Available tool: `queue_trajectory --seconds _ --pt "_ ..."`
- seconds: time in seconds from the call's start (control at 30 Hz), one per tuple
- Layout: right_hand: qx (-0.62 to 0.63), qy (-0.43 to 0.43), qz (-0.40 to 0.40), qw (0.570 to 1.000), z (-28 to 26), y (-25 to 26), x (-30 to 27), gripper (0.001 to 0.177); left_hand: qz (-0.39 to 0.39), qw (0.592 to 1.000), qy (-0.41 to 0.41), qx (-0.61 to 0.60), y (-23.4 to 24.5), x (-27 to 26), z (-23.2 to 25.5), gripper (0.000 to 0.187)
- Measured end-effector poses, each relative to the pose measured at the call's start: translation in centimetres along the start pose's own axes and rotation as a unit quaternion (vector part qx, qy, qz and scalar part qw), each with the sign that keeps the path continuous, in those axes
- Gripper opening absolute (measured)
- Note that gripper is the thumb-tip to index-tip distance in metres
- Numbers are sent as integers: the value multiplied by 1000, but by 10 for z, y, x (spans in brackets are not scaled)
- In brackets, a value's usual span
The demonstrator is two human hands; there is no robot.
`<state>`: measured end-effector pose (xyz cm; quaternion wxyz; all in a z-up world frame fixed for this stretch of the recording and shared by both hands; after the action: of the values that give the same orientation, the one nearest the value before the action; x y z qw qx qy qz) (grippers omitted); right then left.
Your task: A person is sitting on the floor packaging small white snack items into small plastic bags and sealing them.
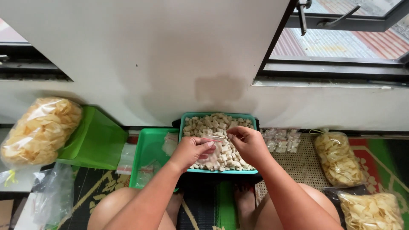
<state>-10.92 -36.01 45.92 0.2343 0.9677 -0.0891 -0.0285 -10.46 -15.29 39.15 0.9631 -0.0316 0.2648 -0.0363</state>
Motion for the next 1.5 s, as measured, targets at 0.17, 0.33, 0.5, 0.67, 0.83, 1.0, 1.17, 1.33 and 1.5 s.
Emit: queue_trajectory --seconds 0.17,0.33,0.5,0.67,0.83,1.0,1.17,1.33,1.5 --pt "20 76 -8 997 1 -2 3 16 -13 1000 16 1 -4 9 0 33" --pt "31 164 -26 986 -1 -8 -1 18 -11 1000 3 11 -9 9 6 32" --pt "5 183 -52 982 7 -15 -5 22 8 999 -39 23 -5 9 11 34" --pt "3 187 -65 980 6 -16 -9 17 30 997 -63 38 -4 2 8 32" --pt "7 172 -77 982 6 -16 -13 15 46 991 -90 87 -1 14 -11 29" --pt "-5 180 -102 978 10 -18 -17 16 55 985 -109 118 4 24 -26 30" --pt "-21 202 -126 971 4 -20 -20 19 43 987 -95 126 -3 17 -22 30" --pt "-44 215 -145 965 0 -22 -20 23 35 985 -88 143 -2 20 -28 30" --pt "-52 204 -185 960 -2 -25 -21 23 21 981 -94 167 3 18 -28 23"
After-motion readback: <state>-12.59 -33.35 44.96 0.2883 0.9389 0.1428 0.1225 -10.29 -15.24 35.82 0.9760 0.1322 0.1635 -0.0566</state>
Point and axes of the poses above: each hand's wrist, its own x-axis towards the middle knuckle, its own y-axis out of the back of the hand, z = x × y, the point moved 3 cm from there along x, towards the middle knuckle, and after that the axes turned 10 degrees about z, right-handed, at the moved point
